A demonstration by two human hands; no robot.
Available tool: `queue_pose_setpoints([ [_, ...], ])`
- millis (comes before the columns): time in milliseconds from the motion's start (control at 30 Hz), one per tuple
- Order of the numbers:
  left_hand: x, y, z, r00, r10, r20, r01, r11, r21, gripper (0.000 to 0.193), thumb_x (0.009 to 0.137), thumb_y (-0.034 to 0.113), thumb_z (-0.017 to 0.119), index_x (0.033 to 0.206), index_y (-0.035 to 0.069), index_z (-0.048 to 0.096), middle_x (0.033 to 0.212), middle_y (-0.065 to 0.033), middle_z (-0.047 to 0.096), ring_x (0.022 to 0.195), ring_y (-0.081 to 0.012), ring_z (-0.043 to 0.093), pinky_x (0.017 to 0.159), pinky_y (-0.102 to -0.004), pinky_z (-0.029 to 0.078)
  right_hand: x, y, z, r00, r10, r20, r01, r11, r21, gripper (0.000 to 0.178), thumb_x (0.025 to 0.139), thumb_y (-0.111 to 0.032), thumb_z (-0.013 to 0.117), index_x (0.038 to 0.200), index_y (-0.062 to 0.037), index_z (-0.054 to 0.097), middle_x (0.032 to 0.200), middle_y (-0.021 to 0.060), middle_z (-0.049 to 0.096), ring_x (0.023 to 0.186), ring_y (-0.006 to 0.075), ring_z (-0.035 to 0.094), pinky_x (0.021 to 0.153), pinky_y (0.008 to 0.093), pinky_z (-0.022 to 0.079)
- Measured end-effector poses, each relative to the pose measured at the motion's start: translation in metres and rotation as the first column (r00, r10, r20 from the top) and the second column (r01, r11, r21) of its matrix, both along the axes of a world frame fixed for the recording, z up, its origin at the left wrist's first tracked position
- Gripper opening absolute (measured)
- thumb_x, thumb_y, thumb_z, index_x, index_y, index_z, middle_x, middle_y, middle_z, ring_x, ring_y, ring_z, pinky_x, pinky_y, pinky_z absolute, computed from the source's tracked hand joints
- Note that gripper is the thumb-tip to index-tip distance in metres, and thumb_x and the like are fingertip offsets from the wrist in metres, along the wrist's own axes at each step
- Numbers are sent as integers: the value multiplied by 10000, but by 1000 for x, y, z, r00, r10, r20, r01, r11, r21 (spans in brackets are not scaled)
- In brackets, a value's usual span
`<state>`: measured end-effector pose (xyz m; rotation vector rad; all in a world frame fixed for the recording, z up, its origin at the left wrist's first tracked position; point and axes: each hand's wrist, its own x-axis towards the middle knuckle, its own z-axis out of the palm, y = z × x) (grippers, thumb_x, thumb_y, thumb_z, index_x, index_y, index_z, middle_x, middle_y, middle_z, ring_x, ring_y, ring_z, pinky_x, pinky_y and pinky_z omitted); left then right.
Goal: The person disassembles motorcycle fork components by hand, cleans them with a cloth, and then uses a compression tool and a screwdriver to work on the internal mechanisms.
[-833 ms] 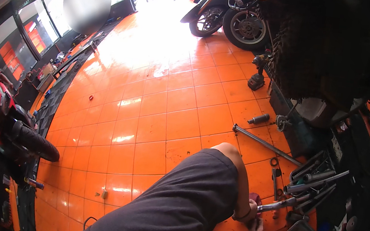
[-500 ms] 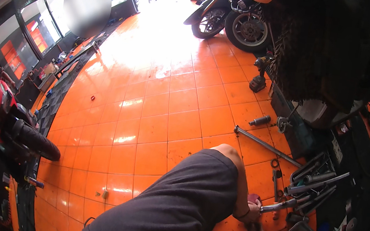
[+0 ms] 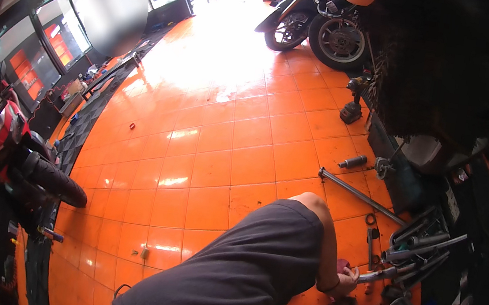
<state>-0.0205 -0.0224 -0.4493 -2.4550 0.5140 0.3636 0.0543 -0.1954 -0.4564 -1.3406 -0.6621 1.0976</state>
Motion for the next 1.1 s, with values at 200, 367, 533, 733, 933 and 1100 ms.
queue_pose_setpoints([
  [200, -9, -1, 12, 996, -50, 67, 42, 993, 112, 662, 1036, 499, 408, 1131, -97, 679, 1058, -315, 674, 900, -478, 695, 648, -530, 603, 3, 0, 28, 998, -1, -56, -2, 998, -67, 200, 1047, -196, 646, 1050, 0, 604, 911, 34, 644, 785, 145, 646, 735, 282, 512],
  [367, 1, -8, 5, 998, -45, 42, 40, 994, 104, 721, 1057, 533, 360, 1163, -112, 665, 1066, -327, 671, 894, -464, 704, 666, -520, 627, 14, -6, 31, 996, 77, -40, -79, 995, -61, 222, 1038, -198, 667, 1052, 20, 628, 944, 72, 695, 842, 144, 664, 755, 285, 516],
  [533, 1, -4, 18, 993, -78, 92, 85, 994, -70, 577, 1059, 502, 384, 1251, 13, 619, 1190, -316, 597, 1021, -475, 629, 735, -569, 580, 5, -11, 29, 999, 17, -52, -19, 999, -37, 253, 1020, -196, 686, 1048, 51, 642, 899, 94, 717, 776, 159, 682, 720, 322, 559],
  [733, -14, 12, 40, 998, -14, 56, 27, 969, -245, 450, 1062, 466, 412, 1357, 162, 565, 1339, -303, 507, 1174, -489, 540, 818, -628, 524, -1, -2, 11, 996, 53, 74, -49, 997, -54, 290, 969, -217, 747, 1063, 54, 701, 885, 99, 743, 759, 178, 702, 710, 332, 563],
  [933, -13, 26, 62, 999, -11, -52, -14, 885, -465, 421, 1065, 429, 441, 1463, 311, 511, 1488, -289, 418, 1326, -503, 450, 901, -687, 468, 9, 3, 62, 973, 96, 209, -49, 974, -221, 240, 950, -118, 731, 1148, 16, 752, 1070, 134, 777, 952, 194, 740, 889, 357, 595],
  [1100, -34, 27, 54, 983, -68, -170, 23, 966, -257, 485, 1068, 398, 465, 1551, 435, 465, 1613, -278, 344, 1453, -515, 376, 970, -736, 421, 11, 9, 61, 929, 214, 303, -153, 965, -215, 319, 990, -223, 734, 1247, -34, 726, 1048, 134, 775, 917, 204, 737, 854, 366, 579],
])
